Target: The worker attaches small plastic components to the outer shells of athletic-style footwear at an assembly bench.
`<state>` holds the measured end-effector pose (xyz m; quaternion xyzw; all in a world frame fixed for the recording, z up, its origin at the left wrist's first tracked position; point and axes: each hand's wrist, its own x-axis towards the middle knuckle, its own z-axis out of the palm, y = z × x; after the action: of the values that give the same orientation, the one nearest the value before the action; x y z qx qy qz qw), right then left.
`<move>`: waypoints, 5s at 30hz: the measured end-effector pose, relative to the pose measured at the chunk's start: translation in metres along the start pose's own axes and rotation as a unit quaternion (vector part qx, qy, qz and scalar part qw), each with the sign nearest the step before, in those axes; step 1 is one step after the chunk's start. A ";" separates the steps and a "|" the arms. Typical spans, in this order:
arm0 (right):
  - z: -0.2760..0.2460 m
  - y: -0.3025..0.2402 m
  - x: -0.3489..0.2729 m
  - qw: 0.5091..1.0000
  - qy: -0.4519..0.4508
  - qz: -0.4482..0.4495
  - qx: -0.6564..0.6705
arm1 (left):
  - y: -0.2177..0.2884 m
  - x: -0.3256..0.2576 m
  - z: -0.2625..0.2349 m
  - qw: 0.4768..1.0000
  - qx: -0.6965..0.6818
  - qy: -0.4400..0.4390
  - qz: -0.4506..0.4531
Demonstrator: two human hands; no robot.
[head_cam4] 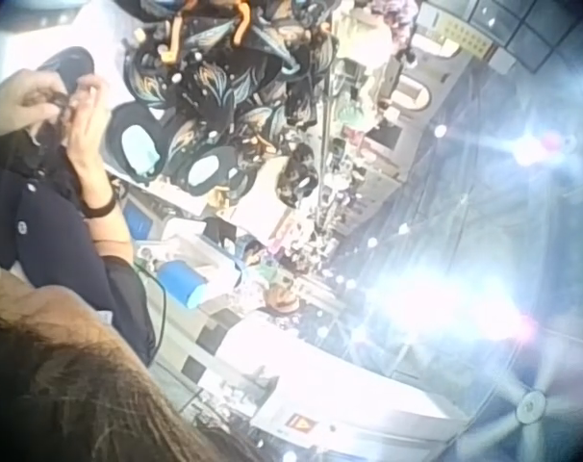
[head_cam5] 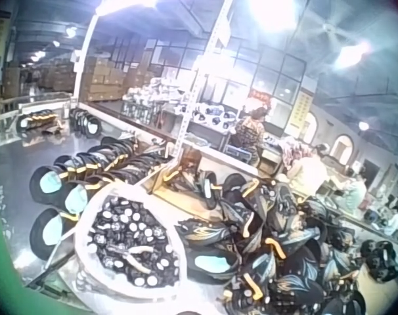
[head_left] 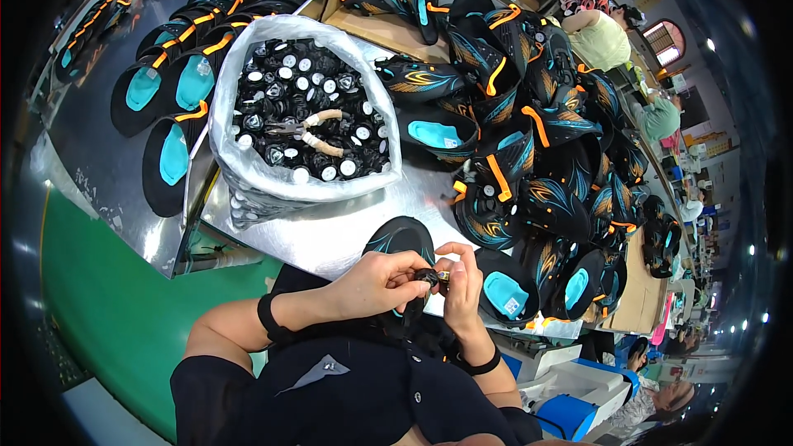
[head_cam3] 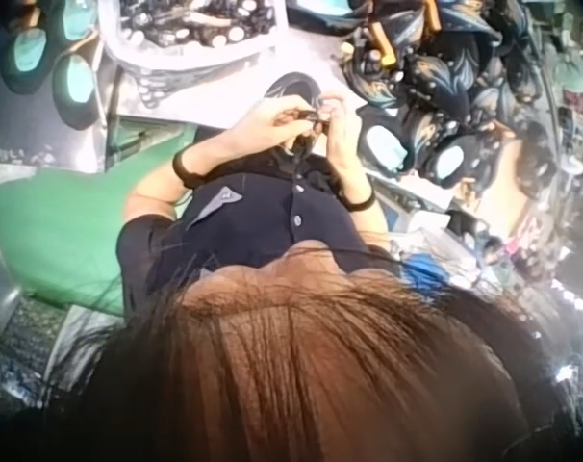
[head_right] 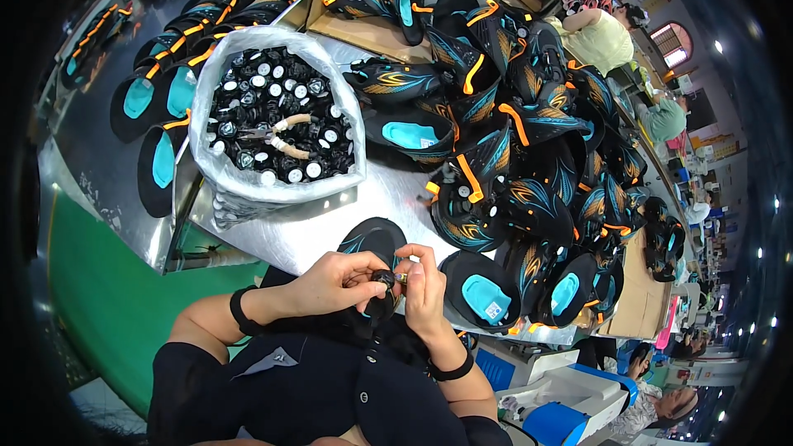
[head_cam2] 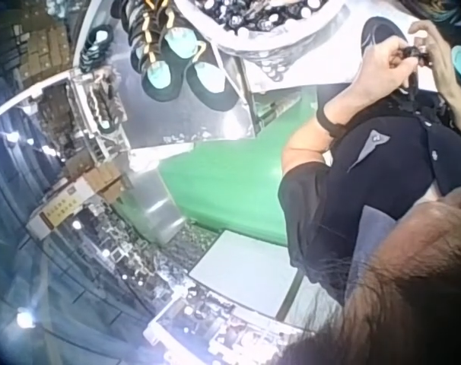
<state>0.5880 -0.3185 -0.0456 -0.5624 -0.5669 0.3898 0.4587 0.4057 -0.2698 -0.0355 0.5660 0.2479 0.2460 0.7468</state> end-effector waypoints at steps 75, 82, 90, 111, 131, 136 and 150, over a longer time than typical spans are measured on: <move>-0.047 0.034 -0.058 0.998 -0.030 -0.050 -0.012 | -0.068 0.034 0.007 0.977 -0.126 0.094 -0.144; -0.024 0.043 -0.058 0.937 0.068 -0.210 -0.271 | -0.053 0.039 0.018 0.981 -0.081 0.062 -0.163; -0.025 0.047 -0.056 0.932 0.070 -0.216 -0.282 | -0.048 0.033 0.023 0.938 0.346 0.011 0.022; -0.016 -0.038 -0.023 0.967 -0.252 0.032 -0.007 | 0.090 -0.080 -0.059 0.697 0.600 0.266 0.288; -0.121 -0.011 -0.053 0.969 -0.043 0.222 -0.101 | 0.095 -0.214 -0.310 0.778 0.527 0.331 -0.081; -0.057 0.040 -0.016 0.859 0.038 0.359 0.363 | 0.107 -0.219 -0.293 0.784 0.495 0.372 -0.045; -0.028 0.027 0.042 0.938 -0.060 -0.065 -0.335 | 0.050 -0.227 -0.313 0.821 0.169 0.520 -0.166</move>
<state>0.6249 -0.2772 -0.0601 -0.6215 -0.7261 0.1794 0.2332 0.0267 -0.1790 -0.0399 0.4218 0.7272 0.3307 0.4289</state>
